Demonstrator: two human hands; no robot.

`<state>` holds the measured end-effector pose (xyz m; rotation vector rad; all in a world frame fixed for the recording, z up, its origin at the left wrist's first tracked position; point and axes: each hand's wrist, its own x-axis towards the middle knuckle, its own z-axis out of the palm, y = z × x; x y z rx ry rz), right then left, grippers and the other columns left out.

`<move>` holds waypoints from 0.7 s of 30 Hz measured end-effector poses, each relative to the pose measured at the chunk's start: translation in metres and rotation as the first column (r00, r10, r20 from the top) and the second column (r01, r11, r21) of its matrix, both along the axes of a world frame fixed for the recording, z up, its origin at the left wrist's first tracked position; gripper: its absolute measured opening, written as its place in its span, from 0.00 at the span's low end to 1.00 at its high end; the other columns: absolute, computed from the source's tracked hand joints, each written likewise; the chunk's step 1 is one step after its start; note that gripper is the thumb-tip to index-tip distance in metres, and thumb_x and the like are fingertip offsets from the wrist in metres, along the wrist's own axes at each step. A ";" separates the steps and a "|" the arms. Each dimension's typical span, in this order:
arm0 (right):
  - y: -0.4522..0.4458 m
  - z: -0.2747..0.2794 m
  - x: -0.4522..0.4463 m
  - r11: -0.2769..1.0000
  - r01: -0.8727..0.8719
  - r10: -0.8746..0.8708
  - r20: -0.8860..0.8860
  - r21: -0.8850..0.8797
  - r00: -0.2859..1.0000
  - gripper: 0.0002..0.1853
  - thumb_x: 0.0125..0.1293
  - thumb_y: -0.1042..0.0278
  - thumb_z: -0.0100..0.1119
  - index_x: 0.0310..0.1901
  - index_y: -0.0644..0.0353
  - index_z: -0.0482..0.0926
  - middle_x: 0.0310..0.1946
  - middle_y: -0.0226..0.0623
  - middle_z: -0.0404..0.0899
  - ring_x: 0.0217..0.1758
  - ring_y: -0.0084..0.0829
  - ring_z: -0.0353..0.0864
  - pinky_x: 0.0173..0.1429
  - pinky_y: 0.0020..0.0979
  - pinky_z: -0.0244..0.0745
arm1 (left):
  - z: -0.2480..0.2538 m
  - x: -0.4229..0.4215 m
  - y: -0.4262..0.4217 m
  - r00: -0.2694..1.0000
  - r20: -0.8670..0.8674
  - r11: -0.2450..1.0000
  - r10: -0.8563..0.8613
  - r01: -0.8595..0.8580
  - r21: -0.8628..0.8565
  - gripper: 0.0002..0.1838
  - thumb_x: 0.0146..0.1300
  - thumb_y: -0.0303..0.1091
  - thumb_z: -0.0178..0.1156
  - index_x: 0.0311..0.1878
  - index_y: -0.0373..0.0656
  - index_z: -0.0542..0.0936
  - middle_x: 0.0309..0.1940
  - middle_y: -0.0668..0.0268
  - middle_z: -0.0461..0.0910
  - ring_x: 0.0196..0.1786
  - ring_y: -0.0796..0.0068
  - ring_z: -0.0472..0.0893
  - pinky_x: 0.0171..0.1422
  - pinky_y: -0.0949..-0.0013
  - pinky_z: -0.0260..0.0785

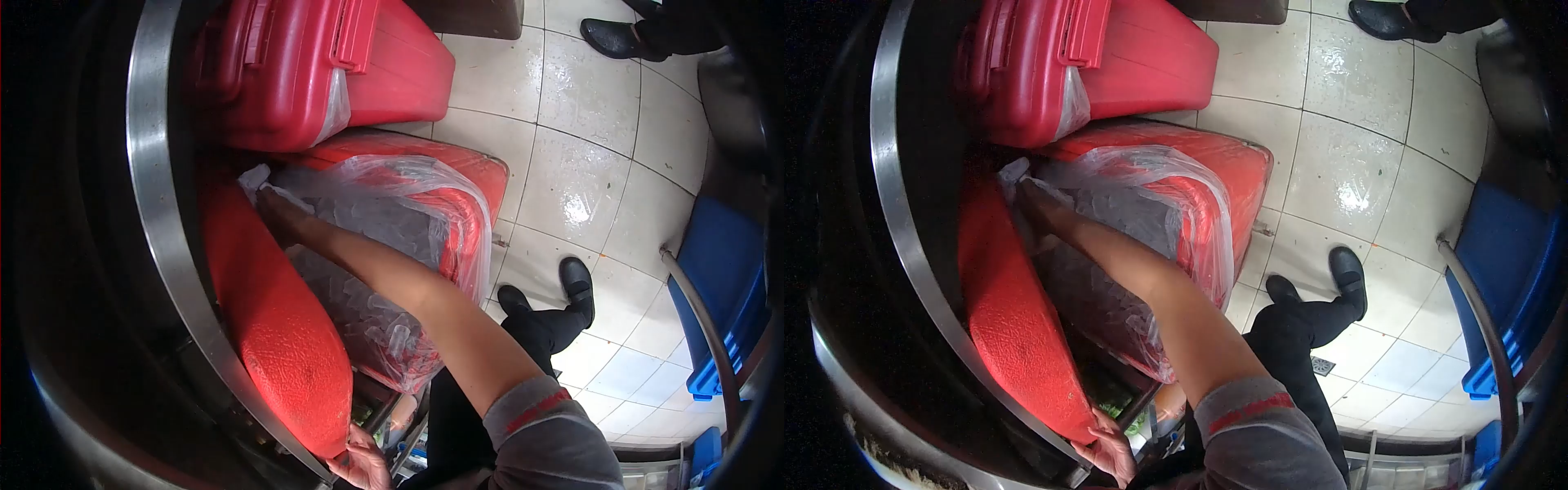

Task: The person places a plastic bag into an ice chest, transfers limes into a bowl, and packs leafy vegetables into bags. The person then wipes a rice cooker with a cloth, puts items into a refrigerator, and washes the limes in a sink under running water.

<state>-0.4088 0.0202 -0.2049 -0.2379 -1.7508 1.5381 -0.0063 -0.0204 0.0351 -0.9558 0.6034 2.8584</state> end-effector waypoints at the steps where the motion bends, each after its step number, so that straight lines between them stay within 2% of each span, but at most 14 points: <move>1: -0.002 -0.003 -0.004 1.000 -0.006 0.006 0.020 0.017 1.000 0.17 0.54 0.66 0.50 0.44 0.67 0.67 0.40 0.50 0.72 0.40 0.45 0.73 0.44 0.41 0.67 | 0.000 0.001 -0.007 1.000 0.014 1.000 -0.009 0.009 -0.008 0.38 0.47 0.28 0.65 0.62 0.37 0.58 0.60 0.55 0.61 0.62 0.63 0.62 0.55 0.70 0.71; 6: 0.000 -0.001 -0.043 1.000 0.006 -0.002 0.152 -0.031 0.988 0.15 0.54 0.64 0.48 0.38 0.68 0.69 0.37 0.55 0.70 0.38 0.49 0.71 0.42 0.46 0.64 | -0.002 0.005 -0.036 0.999 0.037 0.999 -0.040 0.041 -0.036 0.37 0.49 0.31 0.65 0.62 0.39 0.58 0.58 0.52 0.62 0.60 0.63 0.65 0.53 0.73 0.72; 7: 0.005 0.008 -0.049 0.999 -0.005 0.016 0.258 -0.044 0.966 0.14 0.54 0.64 0.48 0.36 0.67 0.70 0.37 0.56 0.70 0.38 0.49 0.72 0.42 0.46 0.64 | -0.002 0.003 -0.033 0.998 0.034 0.998 -0.057 0.058 -0.028 0.37 0.49 0.31 0.65 0.62 0.39 0.58 0.58 0.52 0.62 0.60 0.62 0.65 0.53 0.73 0.72; 10: 0.009 0.038 -0.059 0.910 0.365 -0.247 0.446 -0.198 0.860 0.13 0.54 0.62 0.51 0.35 0.63 0.69 0.37 0.50 0.70 0.39 0.45 0.71 0.41 0.42 0.65 | -0.002 -0.001 -0.025 0.997 0.014 0.997 -0.080 0.079 0.026 0.38 0.49 0.32 0.65 0.63 0.40 0.58 0.60 0.53 0.59 0.60 0.61 0.65 0.52 0.73 0.73; 13: 0.018 0.046 -0.036 0.831 0.533 -0.405 0.484 -0.159 0.776 0.15 0.52 0.59 0.53 0.36 0.60 0.70 0.35 0.41 0.70 0.40 0.41 0.70 0.41 0.40 0.65 | -0.001 -0.001 -0.025 0.998 0.017 0.998 -0.068 0.068 -0.005 0.39 0.49 0.32 0.65 0.63 0.41 0.57 0.60 0.54 0.59 0.61 0.61 0.63 0.52 0.73 0.73; 16: 0.013 0.039 -0.023 0.892 0.450 -0.401 0.510 0.031 0.761 0.14 0.52 0.59 0.53 0.37 0.56 0.70 0.33 0.35 0.68 0.41 0.35 0.69 0.40 0.36 0.66 | -0.001 0.000 -0.012 0.999 -0.004 0.998 -0.037 0.037 0.045 0.39 0.49 0.32 0.66 0.63 0.40 0.57 0.61 0.55 0.58 0.62 0.61 0.63 0.52 0.73 0.73; 19: 0.019 0.033 -0.039 1.000 0.025 -0.028 0.445 0.013 0.895 0.23 0.54 0.59 0.52 0.49 0.64 0.65 0.48 0.46 0.65 0.49 0.45 0.66 0.51 0.41 0.64 | -0.001 0.001 -0.021 0.997 0.011 0.997 -0.073 0.073 0.019 0.40 0.49 0.32 0.66 0.63 0.40 0.56 0.61 0.56 0.58 0.61 0.62 0.64 0.52 0.73 0.73; 21: 0.040 0.048 -0.014 0.956 -0.148 0.258 0.488 -0.253 0.834 0.22 0.55 0.63 0.50 0.51 0.65 0.64 0.50 0.48 0.64 0.50 0.46 0.66 0.52 0.42 0.64 | -0.001 0.002 -0.025 0.997 0.018 0.997 -0.077 0.077 0.019 0.40 0.48 0.32 0.66 0.63 0.40 0.56 0.61 0.56 0.58 0.61 0.62 0.64 0.52 0.73 0.73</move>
